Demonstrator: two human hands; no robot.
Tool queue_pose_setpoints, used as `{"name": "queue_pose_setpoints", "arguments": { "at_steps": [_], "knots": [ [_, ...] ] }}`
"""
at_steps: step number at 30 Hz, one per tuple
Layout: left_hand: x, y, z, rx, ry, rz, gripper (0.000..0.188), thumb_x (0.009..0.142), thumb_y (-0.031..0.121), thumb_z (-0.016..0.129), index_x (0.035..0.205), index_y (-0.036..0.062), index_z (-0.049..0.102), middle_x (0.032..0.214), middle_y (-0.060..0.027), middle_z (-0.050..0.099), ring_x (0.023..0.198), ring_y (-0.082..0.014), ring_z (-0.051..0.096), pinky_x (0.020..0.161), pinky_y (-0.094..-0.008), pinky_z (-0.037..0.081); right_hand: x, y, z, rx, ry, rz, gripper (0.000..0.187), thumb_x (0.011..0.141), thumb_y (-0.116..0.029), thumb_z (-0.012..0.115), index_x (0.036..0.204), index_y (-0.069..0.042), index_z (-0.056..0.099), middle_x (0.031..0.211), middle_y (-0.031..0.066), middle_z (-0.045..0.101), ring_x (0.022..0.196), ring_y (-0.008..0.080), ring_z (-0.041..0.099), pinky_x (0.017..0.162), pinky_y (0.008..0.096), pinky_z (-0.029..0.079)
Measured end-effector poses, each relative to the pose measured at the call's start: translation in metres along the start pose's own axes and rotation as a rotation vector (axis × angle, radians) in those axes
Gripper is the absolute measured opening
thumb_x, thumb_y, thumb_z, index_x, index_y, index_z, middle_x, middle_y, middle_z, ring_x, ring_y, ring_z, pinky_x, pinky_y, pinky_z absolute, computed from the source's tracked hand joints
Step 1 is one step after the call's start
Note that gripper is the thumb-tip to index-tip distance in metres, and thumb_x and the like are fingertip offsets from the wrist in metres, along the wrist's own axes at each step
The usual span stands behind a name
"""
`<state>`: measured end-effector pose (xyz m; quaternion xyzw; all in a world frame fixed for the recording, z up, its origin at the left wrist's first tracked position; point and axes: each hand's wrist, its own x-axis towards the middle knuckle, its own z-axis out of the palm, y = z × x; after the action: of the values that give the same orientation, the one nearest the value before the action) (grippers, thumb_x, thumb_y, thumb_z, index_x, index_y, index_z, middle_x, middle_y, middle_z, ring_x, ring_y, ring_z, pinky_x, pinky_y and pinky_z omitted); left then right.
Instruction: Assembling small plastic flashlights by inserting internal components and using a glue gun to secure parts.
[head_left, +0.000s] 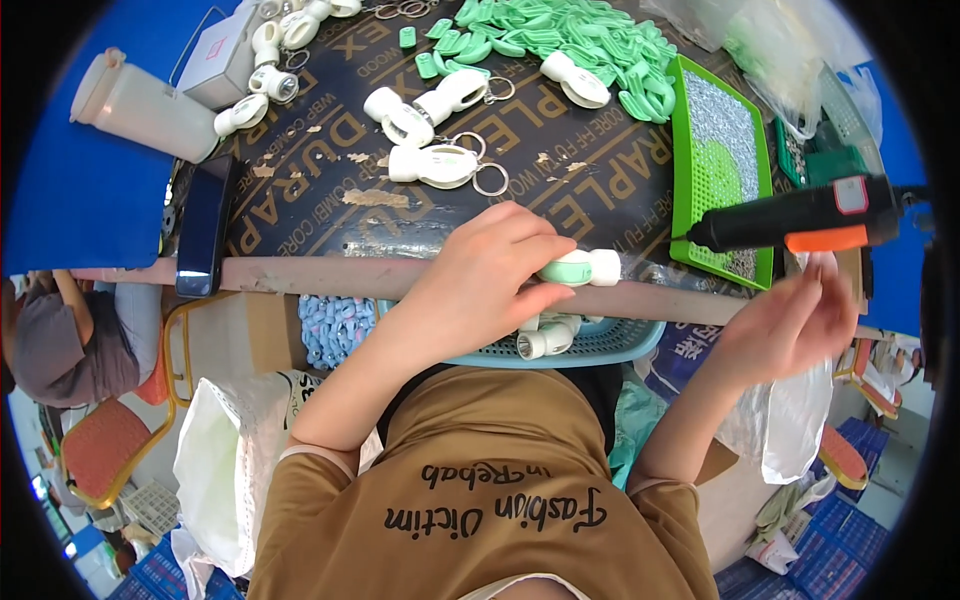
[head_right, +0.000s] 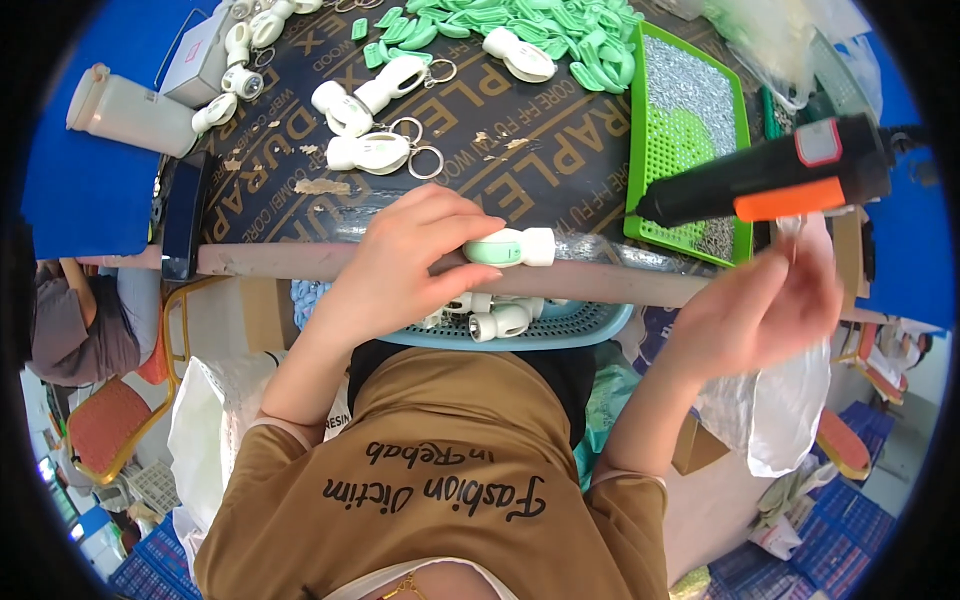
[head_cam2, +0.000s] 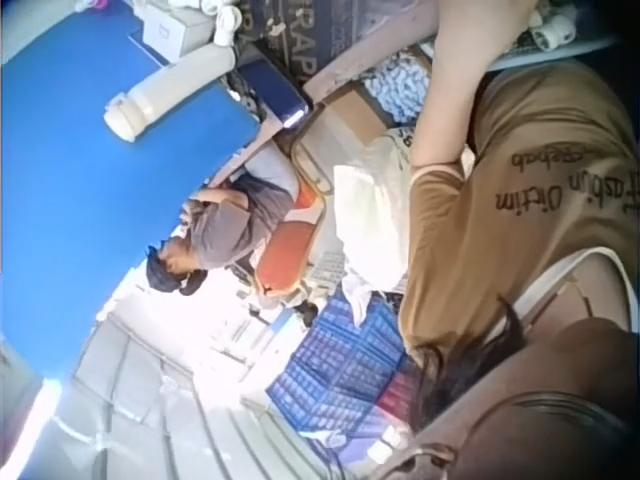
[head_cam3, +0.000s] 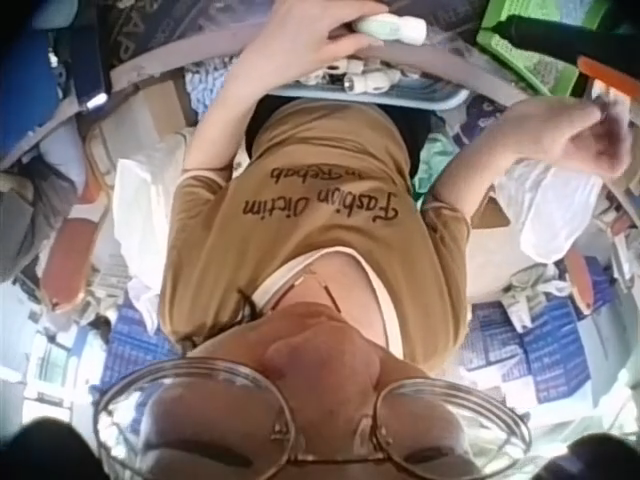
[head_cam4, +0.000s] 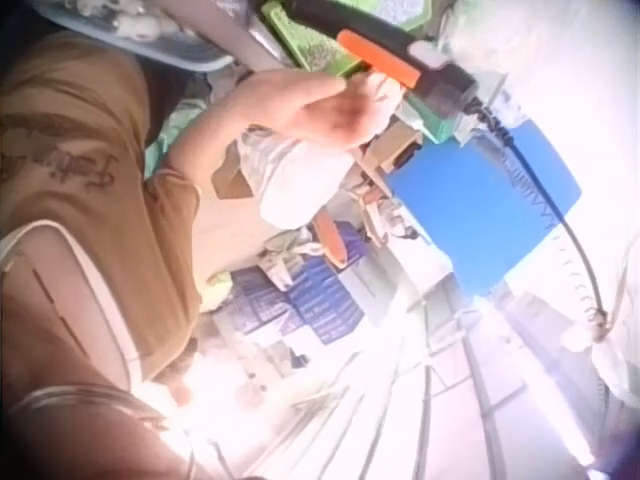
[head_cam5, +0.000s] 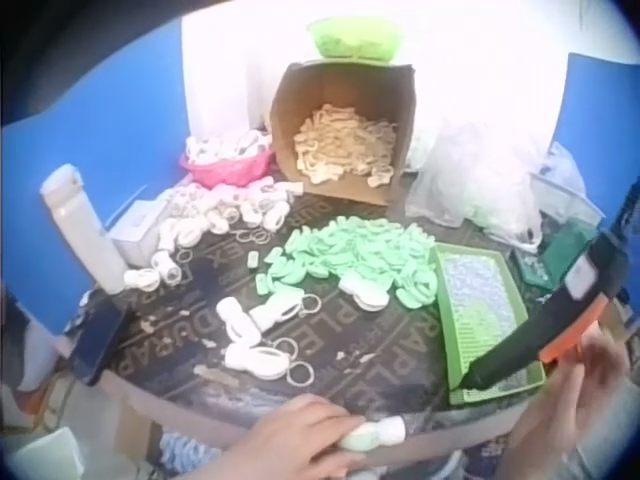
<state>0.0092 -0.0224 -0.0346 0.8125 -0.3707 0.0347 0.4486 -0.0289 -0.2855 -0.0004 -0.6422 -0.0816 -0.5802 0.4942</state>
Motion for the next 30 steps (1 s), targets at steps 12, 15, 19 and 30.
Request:
{"name": "queue_pose_setpoints", "arguments": {
  "at_steps": [12, 15, 19, 30],
  "knots": [
    [0.004, 0.003, 0.007, 0.086, 0.014, 0.108, 0.027, 0.075, 0.012, 0.077, 0.096, 0.0035, 0.062, 0.102, -0.0117, 0.067, 0.089, -0.0297, 0.064, 0.072, -0.0360, 0.054, 0.042, 0.032, -0.010, 0.432, -0.676, 0.506, 0.078, 0.079, -0.025, 0.077, 0.139, 0.005, 0.037, 0.113, 0.0134, 0.052, 0.108, 0.0265, 0.053, 0.098, 0.0496, 0.049],
    [0.002, 0.004, 0.005, 0.101, -0.039, 0.111, 0.024, 0.078, 0.012, 0.073, 0.097, 0.0039, 0.061, 0.103, -0.0121, 0.065, 0.091, -0.0297, 0.064, 0.074, -0.0362, 0.054, 0.045, 0.023, -0.008, 0.515, -0.571, 0.520, 0.066, 0.078, -0.024, 0.075, 0.129, 0.006, 0.045, 0.107, 0.0075, 0.046, 0.096, 0.0178, 0.045, 0.077, 0.0310, 0.051],
    [0.002, 0.002, 0.007, 0.139, -0.038, 0.170, 0.023, 0.079, 0.013, 0.073, 0.098, 0.0054, 0.062, 0.103, -0.0123, 0.064, 0.089, -0.0290, 0.064, 0.072, -0.0360, 0.054, 0.056, 0.013, -0.009, 0.642, -0.488, 0.474, 0.053, 0.082, -0.015, 0.068, 0.128, 0.000, 0.046, 0.112, 0.0090, 0.049, 0.100, 0.0190, 0.046, 0.067, 0.0335, 0.051],
    [0.003, -0.003, 0.008, 0.120, 0.012, 0.203, 0.020, 0.075, 0.011, 0.076, 0.093, 0.0056, 0.068, 0.099, -0.0122, 0.066, 0.087, -0.0277, 0.067, 0.071, -0.0350, 0.056, 0.043, 0.022, 0.000, 0.326, -0.230, 0.434, 0.074, 0.081, -0.069, 0.058, 0.116, -0.004, 0.045, 0.076, 0.0093, 0.053, 0.067, 0.0199, 0.051, 0.067, 0.0342, 0.042]
  ]
}}
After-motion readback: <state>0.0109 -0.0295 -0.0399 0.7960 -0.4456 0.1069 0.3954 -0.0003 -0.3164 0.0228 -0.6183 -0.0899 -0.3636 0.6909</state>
